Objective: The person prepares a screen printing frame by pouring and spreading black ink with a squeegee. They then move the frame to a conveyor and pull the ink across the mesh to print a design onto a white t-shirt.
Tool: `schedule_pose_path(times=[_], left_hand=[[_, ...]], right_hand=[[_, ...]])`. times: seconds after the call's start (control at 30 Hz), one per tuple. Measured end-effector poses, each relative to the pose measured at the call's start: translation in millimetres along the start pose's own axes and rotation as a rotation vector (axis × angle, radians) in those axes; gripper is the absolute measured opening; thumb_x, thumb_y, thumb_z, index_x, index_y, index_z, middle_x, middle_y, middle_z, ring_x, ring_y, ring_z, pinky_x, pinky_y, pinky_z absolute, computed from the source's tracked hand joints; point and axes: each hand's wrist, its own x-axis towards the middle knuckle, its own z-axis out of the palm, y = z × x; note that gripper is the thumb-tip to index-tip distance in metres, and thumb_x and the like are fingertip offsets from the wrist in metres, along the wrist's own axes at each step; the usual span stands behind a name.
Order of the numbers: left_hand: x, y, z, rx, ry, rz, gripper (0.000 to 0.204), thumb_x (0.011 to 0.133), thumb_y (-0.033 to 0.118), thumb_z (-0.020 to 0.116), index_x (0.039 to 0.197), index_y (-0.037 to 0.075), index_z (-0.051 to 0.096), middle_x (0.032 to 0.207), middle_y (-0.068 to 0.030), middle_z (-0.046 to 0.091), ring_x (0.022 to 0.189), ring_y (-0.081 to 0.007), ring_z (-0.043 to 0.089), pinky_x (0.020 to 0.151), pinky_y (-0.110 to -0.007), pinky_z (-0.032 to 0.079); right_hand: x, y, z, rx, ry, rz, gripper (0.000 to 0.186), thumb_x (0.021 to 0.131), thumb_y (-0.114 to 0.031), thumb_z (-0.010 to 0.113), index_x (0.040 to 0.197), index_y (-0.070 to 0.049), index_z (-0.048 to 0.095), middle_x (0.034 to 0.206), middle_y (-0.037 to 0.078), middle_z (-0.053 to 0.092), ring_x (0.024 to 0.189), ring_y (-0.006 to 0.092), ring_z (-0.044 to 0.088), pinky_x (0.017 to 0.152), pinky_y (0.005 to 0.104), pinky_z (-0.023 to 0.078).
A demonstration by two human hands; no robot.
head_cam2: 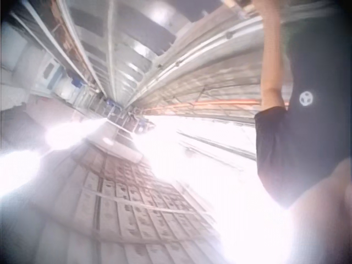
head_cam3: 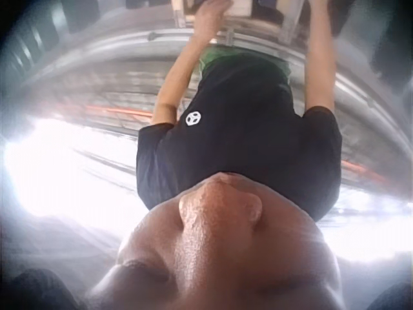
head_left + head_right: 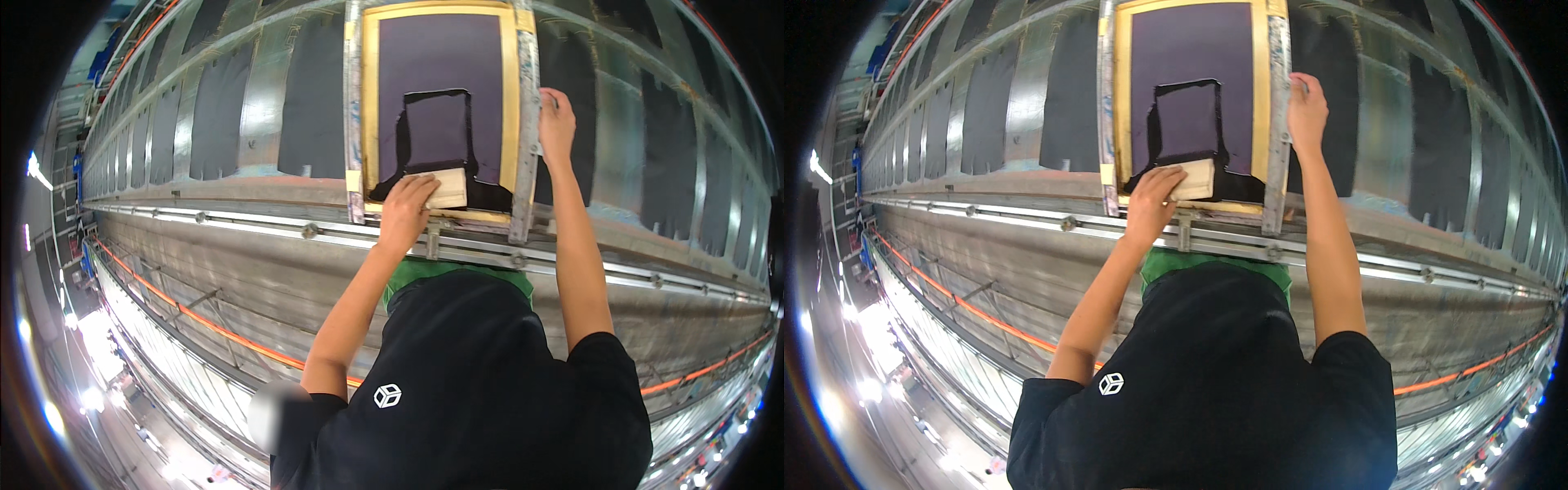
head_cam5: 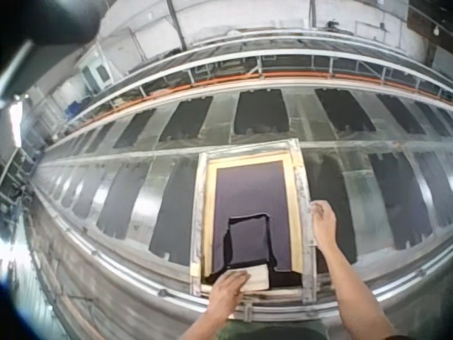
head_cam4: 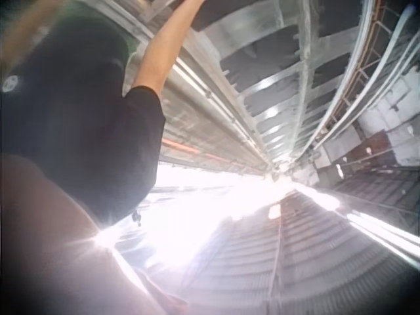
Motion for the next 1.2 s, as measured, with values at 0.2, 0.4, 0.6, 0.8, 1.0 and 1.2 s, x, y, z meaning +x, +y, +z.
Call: schedule_pose_path(times=[0.2,0.4,0.6,0.8,1.0,1.2], left_hand=[[-32,-112,-84,0.05,-0.09,-0.041,0.059,0.064,-0.011,0.067,0.12,0.006,0.067,0.126,-0.0083,0.066,0.118,-0.0337,0.058,0.102,-0.042,0.049],[-50,-156,-126,0.04,-0.151,-0.072,0.059,0.064,-0.01,0.068,0.12,0.008,0.068,0.126,-0.0066,0.066,0.117,-0.0325,0.059,0.101,-0.042,0.049],[-52,-168,-131,0.035,-0.124,-0.043,0.056,0.065,-0.011,0.068,0.118,0.006,0.07,0.124,-0.0062,0.067,0.115,-0.0316,0.06,0.1,-0.042,0.05],[-54,-174,-138,-0.002,-0.085,-0.004,0.056,0.064,-0.012,0.066,0.117,0.005,0.07,0.121,-0.0087,0.069,0.113,-0.0326,0.061,0.104,-0.045,0.048],[-72,-171,-148,0.006,-0.114,0.029,0.056,0.064,-0.011,0.067,0.117,0.006,0.07,0.121,-0.0088,0.069,0.113,-0.0325,0.061,0.105,-0.046,0.048],[-50,-189,-132,0.109,-0.1,0.1,0.044,0.072,-0.005,0.067,0.114,0.006,0.07,0.118,-0.0085,0.069,0.111,-0.0328,0.062,0.104,-0.048,0.048]], right_hand=[[-54,-33,127,0.083,-0.011,0.015,0.024,0.099,-0.028,0.058,0.108,-0.01,0.07,0.066,0.005,0.058,0.062,0.0167,0.055,0.065,0.0335,0.045],[-82,-49,181,0.098,0.002,0.023,0.022,0.099,-0.027,0.06,0.109,-0.01,0.07,0.06,0.002,0.052,0.054,0.0112,0.045,0.056,0.0329,0.039],[-82,-57,189,0.051,0.014,-0.071,0.021,0.101,-0.02,0.058,0.11,-0.003,0.066,0.066,0.0,0.051,0.057,0.0082,0.043,0.052,0.0271,0.033],[-86,-82,185,-0.108,0.062,-0.094,0.023,0.1,-0.022,0.054,0.105,-0.003,0.067,0.076,0.011,0.063,0.071,0.0201,0.057,0.07,0.0359,0.047],[-78,-45,200,-0.138,0.046,0.037,0.025,0.099,-0.033,0.057,0.109,-0.015,0.071,0.069,0.008,0.062,0.066,0.0234,0.06,0.072,0.0391,0.048],[-80,-51,201,-0.159,0.035,0.071,0.028,0.099,-0.037,0.056,0.11,-0.016,0.071,0.076,0.012,0.067,0.071,0.0282,0.062,0.076,0.0419,0.049]])
